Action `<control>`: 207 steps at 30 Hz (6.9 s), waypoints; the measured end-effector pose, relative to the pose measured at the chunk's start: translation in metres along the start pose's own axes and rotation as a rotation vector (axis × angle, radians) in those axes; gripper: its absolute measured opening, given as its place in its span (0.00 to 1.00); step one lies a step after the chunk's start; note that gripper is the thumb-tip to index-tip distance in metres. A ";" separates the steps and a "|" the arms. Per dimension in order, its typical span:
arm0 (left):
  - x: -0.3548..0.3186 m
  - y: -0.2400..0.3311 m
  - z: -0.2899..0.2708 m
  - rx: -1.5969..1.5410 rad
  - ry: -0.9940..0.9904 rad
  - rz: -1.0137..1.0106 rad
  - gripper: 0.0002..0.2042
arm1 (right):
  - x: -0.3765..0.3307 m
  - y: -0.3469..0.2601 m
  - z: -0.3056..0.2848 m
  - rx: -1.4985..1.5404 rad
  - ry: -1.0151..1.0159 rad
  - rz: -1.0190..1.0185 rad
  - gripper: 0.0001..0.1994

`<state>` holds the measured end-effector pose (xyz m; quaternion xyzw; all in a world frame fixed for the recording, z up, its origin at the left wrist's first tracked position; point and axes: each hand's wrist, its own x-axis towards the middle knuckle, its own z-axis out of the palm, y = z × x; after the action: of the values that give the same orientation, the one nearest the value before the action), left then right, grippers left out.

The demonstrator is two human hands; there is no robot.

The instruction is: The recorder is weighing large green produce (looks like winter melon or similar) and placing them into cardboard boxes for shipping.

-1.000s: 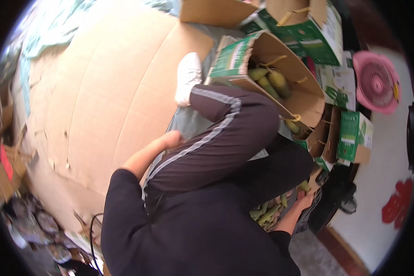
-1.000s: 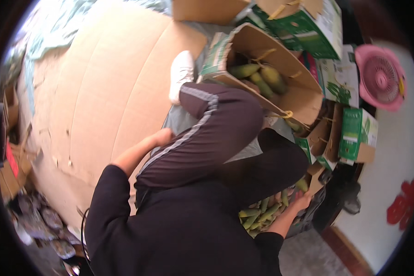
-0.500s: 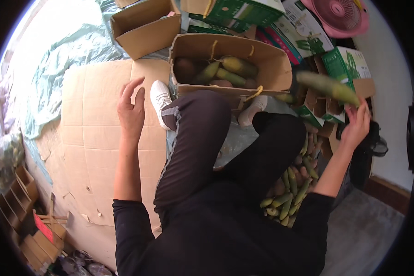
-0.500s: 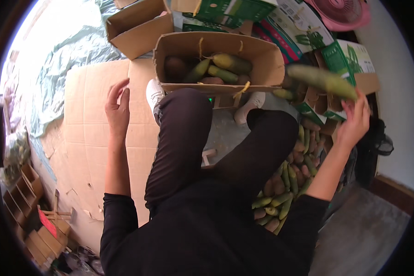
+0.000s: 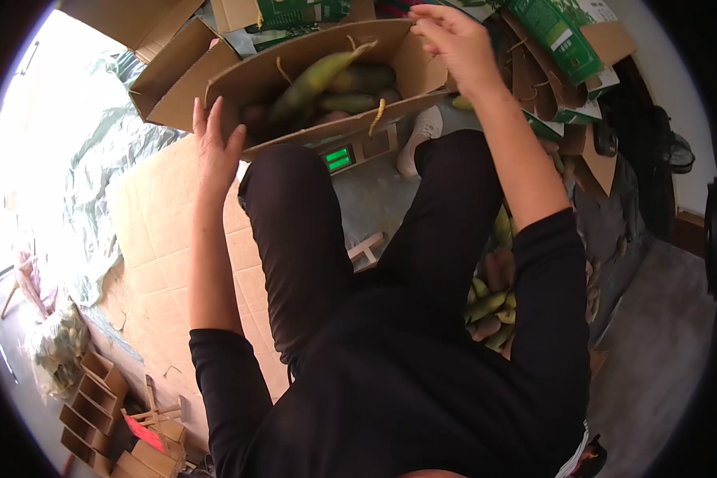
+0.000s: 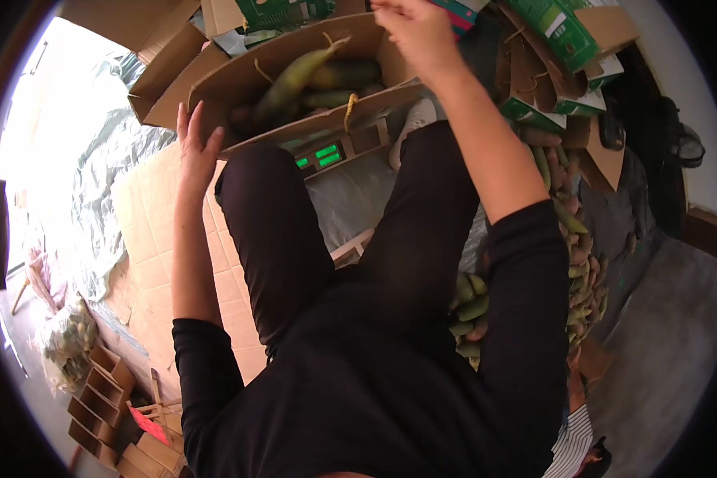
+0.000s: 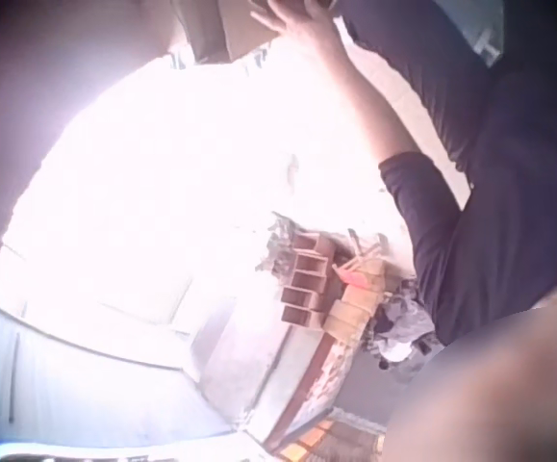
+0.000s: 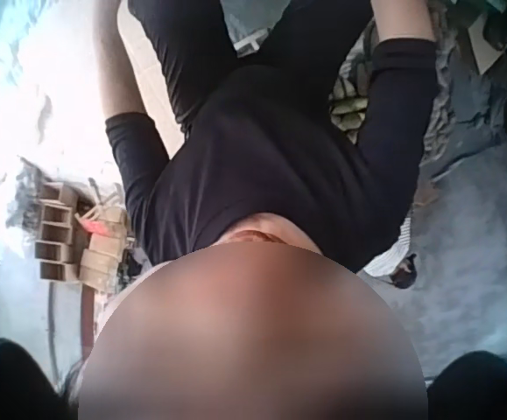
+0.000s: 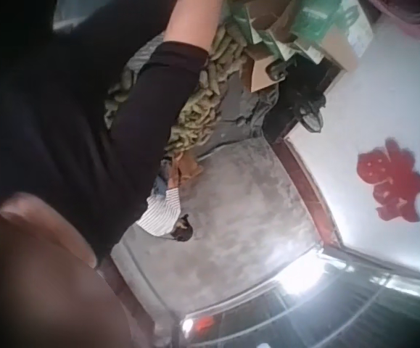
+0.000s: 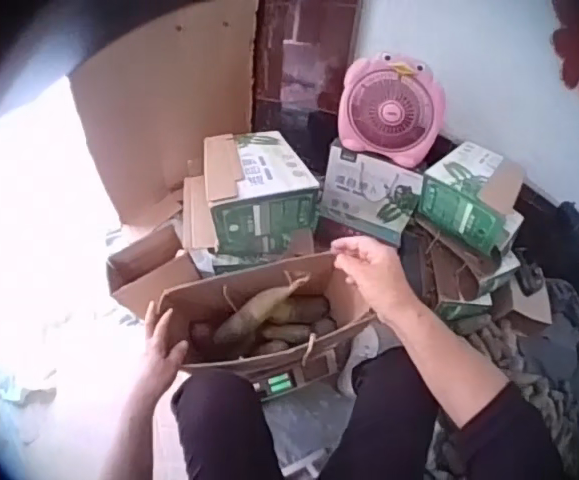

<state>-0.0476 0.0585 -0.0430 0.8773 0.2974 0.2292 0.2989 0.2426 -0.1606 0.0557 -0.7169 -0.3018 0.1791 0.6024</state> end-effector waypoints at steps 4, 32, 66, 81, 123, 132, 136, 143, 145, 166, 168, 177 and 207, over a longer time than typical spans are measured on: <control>-0.006 -0.008 -0.003 -0.039 -0.061 -0.094 0.27 | -0.038 0.030 -0.065 -0.022 0.144 0.071 0.12; 0.021 0.023 -0.027 0.052 -0.175 -0.093 0.28 | -0.427 0.290 -0.148 -0.245 0.161 1.260 0.07; 0.034 -0.002 -0.018 0.332 -0.422 -0.636 0.18 | 0.035 0.068 -0.039 -0.852 -0.393 0.460 0.22; 0.002 -0.105 -0.070 -0.036 -0.214 -0.734 0.19 | 0.066 0.001 0.054 -1.133 -0.426 0.048 0.18; -0.136 -0.057 -0.067 0.574 -0.324 -0.646 0.14 | -0.013 0.012 0.063 -0.421 -0.592 0.235 0.08; -0.210 -0.133 0.059 0.961 -1.145 -0.554 0.25 | -0.033 0.055 -0.002 -0.350 -0.374 0.495 0.07; -0.245 -0.135 0.061 0.994 -1.111 -0.534 0.24 | -0.034 0.058 0.009 -0.382 -0.407 0.435 0.07; -0.278 -0.112 0.029 1.002 -1.143 -0.728 0.21 | -0.039 0.077 -0.002 -0.413 -0.454 0.346 0.06; -0.289 -0.109 0.012 0.978 -1.181 -0.800 0.21 | -0.038 0.079 0.001 -0.452 -0.442 0.361 0.07; -0.205 -0.184 -0.042 -0.204 -0.116 -0.652 0.14 | -0.023 0.047 -0.017 -0.032 -0.264 0.158 0.07; -0.123 -0.101 -0.043 -0.286 -0.069 -0.455 0.11 | -0.022 0.046 -0.038 0.067 -0.177 0.232 0.07; 0.013 0.119 -0.038 -0.066 -0.261 0.017 0.11 | 0.002 0.004 -0.151 0.251 0.369 0.064 0.11; 0.023 0.136 -0.015 0.245 -0.420 0.055 0.10 | 0.092 0.034 -0.363 0.524 0.736 0.141 0.17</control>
<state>0.0122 -0.0076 0.0628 0.9432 0.2301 0.0122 0.2393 0.5451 -0.3784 0.1088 -0.5749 0.0373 0.0233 0.8170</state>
